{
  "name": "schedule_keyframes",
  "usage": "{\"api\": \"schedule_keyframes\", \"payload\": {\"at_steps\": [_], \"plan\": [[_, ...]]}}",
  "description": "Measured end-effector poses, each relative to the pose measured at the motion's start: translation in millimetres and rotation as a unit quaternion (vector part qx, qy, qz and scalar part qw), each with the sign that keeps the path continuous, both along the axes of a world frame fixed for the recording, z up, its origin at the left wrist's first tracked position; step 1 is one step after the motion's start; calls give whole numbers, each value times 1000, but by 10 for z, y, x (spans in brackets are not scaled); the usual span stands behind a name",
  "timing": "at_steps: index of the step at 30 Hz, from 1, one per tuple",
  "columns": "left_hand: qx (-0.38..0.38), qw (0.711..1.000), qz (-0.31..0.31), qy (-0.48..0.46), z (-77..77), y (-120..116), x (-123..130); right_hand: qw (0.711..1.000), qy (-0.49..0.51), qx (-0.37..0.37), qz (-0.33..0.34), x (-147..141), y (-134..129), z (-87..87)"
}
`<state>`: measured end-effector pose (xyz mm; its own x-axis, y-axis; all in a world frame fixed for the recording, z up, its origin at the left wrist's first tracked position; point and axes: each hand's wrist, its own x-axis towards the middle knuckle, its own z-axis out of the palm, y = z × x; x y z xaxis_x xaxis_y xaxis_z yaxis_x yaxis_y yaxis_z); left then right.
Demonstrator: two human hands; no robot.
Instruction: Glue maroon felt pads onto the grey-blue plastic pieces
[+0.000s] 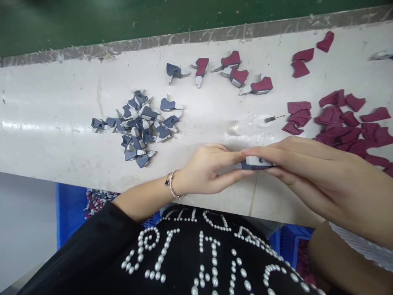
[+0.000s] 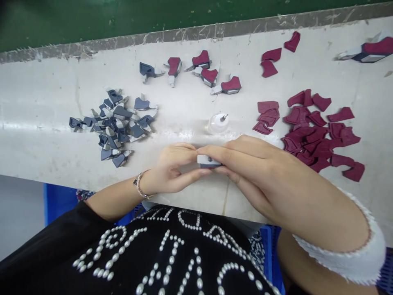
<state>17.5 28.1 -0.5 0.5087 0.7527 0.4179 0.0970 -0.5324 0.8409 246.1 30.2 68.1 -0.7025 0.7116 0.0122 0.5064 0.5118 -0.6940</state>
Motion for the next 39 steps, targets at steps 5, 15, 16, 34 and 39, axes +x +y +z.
{"api": "schedule_keyframes", "payload": {"at_steps": [5, 15, 16, 34, 39], "plan": [[-5, 1000, -20, 1, 31, 28, -20, 1000, -2, 10, 11, -45, -30, -16], [64, 995, 59, 46, -16, -38, 16, 999, -12, 1, -31, -154, -94, 20], [59, 996, 54, 42, -25, -47, 15, 999, -17, 12, -37, -168, -116, 8], [-293, 924, -177, 170, 567, 296, -390, 981, -16, -44, -187, 445, -49, 51], [-32, 855, 216, 470, 681, 963, -666, 951, -90, -77, -287, 459, 845, -132]]}}
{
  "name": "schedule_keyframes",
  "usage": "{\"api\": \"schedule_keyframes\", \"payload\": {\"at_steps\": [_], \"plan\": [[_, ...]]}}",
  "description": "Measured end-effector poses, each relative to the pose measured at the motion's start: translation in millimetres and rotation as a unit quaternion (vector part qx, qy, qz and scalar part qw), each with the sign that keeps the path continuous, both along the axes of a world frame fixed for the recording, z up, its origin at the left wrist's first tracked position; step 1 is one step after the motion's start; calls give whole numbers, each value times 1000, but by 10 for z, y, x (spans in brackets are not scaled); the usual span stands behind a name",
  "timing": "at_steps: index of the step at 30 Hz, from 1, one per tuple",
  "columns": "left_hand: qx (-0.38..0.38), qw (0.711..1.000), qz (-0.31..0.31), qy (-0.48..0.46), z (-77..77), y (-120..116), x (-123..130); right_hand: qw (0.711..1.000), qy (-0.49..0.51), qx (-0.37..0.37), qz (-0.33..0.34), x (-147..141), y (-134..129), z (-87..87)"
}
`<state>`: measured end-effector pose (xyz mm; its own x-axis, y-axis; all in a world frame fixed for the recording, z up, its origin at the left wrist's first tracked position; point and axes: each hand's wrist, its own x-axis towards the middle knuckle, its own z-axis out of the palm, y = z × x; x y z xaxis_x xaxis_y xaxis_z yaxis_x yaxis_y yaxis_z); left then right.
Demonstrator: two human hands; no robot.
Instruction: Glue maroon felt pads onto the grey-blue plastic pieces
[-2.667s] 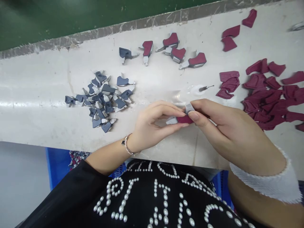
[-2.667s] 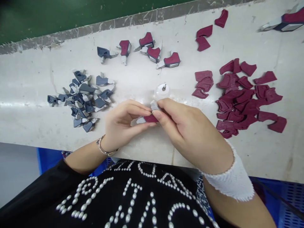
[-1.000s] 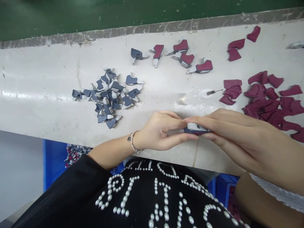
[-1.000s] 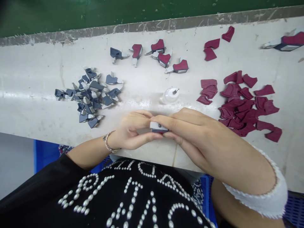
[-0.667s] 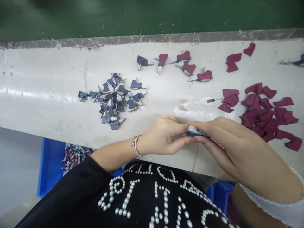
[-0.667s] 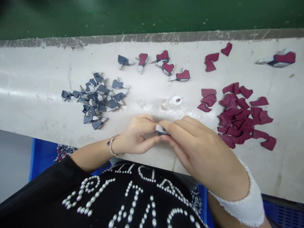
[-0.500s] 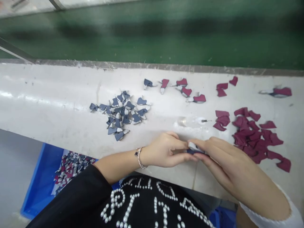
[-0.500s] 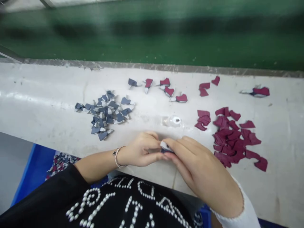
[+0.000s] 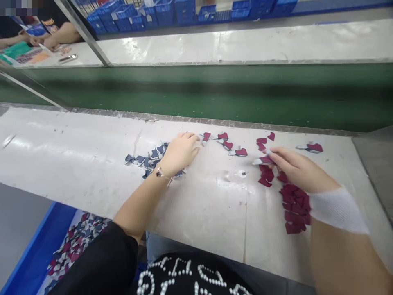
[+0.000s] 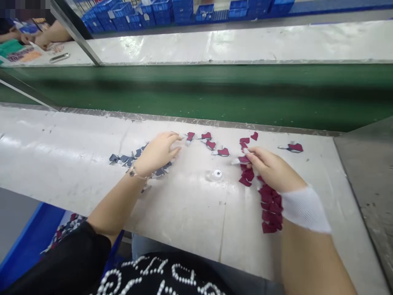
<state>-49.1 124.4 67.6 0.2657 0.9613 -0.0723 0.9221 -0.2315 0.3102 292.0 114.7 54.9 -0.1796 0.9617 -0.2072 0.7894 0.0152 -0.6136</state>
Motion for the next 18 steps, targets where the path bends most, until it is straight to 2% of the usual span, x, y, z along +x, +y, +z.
{"api": "schedule_keyframes", "payload": {"at_steps": [3, 5, 8, 11, 13, 15, 17, 18], "plan": [[21, 998, 19, 52, -199, 281, 50, 998, 7, -47, 36, -199, 418, -75], [17, 998, 25, 47, -304, 374, 60, 997, 1, -61, 37, -245, 464, -86], [17, 998, 46, 27, -308, 370, -2, 997, 12, -63, 33, -222, 212, -80], [19, 998, 59, -13, -183, 220, -62, 991, 76, -80, 80, -323, -150, -132], [-2, 991, 61, -121, -110, 62, -42, 983, 126, -85, 106, -483, -303, -210], [-76, 951, 72, -293, -97, -119, 33, 977, 164, -86, 108, -623, -368, -280], [-184, 877, 96, -433, -151, -296, 141, 971, 193, -91, 104, -662, -396, -287], [-234, 843, 111, -471, -197, -375, 197, 969, 205, -96, 101, -638, -416, -258]]}}
